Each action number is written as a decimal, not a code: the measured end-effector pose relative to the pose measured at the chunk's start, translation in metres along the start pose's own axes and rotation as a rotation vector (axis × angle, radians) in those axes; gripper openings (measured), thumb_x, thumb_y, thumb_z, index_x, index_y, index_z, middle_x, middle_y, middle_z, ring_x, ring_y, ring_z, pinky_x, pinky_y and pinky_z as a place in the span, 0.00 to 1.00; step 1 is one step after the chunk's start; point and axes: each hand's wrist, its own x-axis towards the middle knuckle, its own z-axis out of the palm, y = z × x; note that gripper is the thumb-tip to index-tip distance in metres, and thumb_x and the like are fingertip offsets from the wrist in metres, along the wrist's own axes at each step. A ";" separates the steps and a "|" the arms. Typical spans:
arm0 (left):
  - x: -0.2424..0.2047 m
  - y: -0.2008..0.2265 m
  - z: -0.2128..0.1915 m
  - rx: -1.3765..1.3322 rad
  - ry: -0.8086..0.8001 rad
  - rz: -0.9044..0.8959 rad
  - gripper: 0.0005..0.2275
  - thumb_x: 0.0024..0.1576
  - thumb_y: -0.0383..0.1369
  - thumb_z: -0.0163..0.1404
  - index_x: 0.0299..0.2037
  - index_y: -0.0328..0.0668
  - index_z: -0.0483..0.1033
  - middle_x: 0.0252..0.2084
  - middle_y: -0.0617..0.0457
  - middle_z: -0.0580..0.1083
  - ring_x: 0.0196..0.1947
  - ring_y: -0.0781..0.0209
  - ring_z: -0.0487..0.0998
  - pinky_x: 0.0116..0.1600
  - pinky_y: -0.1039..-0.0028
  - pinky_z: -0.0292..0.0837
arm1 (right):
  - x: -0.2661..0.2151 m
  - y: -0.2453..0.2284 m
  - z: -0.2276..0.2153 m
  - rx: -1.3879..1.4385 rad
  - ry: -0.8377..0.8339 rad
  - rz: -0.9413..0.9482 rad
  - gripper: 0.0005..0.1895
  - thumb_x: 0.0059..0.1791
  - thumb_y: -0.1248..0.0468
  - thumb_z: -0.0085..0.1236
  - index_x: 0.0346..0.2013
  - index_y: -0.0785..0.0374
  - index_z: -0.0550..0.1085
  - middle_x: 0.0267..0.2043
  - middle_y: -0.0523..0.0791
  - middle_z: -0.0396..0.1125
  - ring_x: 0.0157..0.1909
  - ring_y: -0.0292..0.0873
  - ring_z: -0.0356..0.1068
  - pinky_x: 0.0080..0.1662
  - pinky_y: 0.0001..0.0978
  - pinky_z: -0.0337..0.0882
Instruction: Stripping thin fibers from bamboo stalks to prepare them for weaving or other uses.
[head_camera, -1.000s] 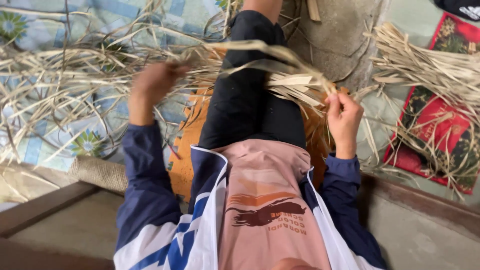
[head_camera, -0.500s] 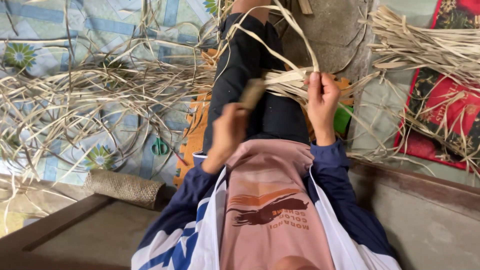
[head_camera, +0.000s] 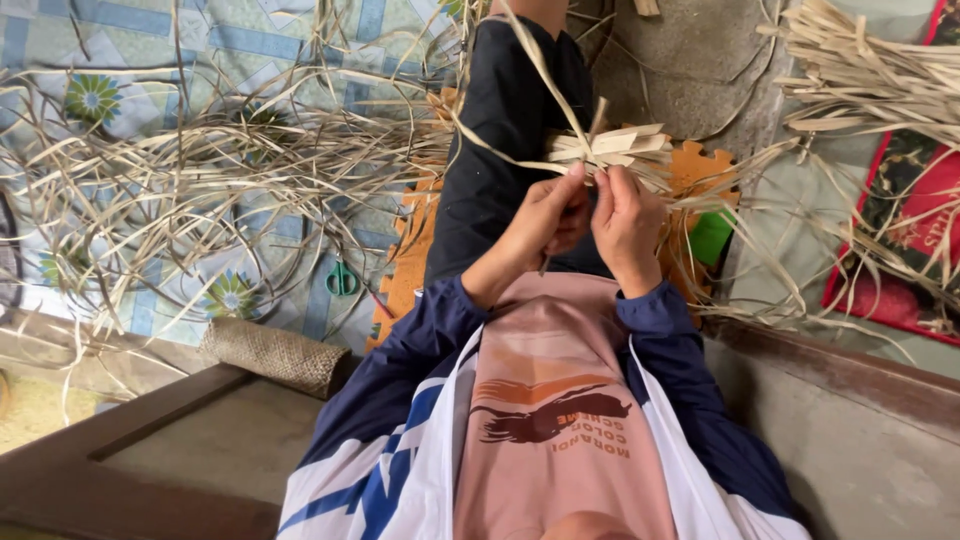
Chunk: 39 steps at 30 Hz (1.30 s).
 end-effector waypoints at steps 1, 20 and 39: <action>-0.002 0.012 0.000 -0.042 -0.021 0.001 0.20 0.65 0.48 0.46 0.27 0.45 0.60 0.18 0.61 0.52 0.07 0.74 0.54 0.09 0.82 0.45 | 0.000 0.009 0.001 -0.012 -0.013 -0.019 0.12 0.61 0.63 0.51 0.33 0.60 0.71 0.24 0.49 0.64 0.30 0.60 0.72 0.33 0.43 0.71; -0.109 0.204 -0.135 -0.520 -0.482 0.160 0.08 0.71 0.39 0.43 0.42 0.55 0.74 0.20 0.69 0.53 0.08 0.84 0.47 0.07 0.96 0.49 | -0.054 0.212 -0.012 -0.337 -0.013 -0.009 0.09 0.60 0.65 0.57 0.35 0.56 0.76 0.28 0.50 0.73 0.32 0.56 0.76 0.36 0.44 0.75; -0.020 -0.003 -0.042 0.631 -0.131 0.256 0.20 0.71 0.38 0.33 0.29 0.40 0.71 0.08 0.49 0.68 0.02 0.62 0.67 0.07 0.81 0.60 | 0.037 0.018 -0.001 0.246 -0.182 0.124 0.17 0.66 0.57 0.39 0.35 0.59 0.67 0.22 0.50 0.68 0.27 0.59 0.73 0.31 0.40 0.71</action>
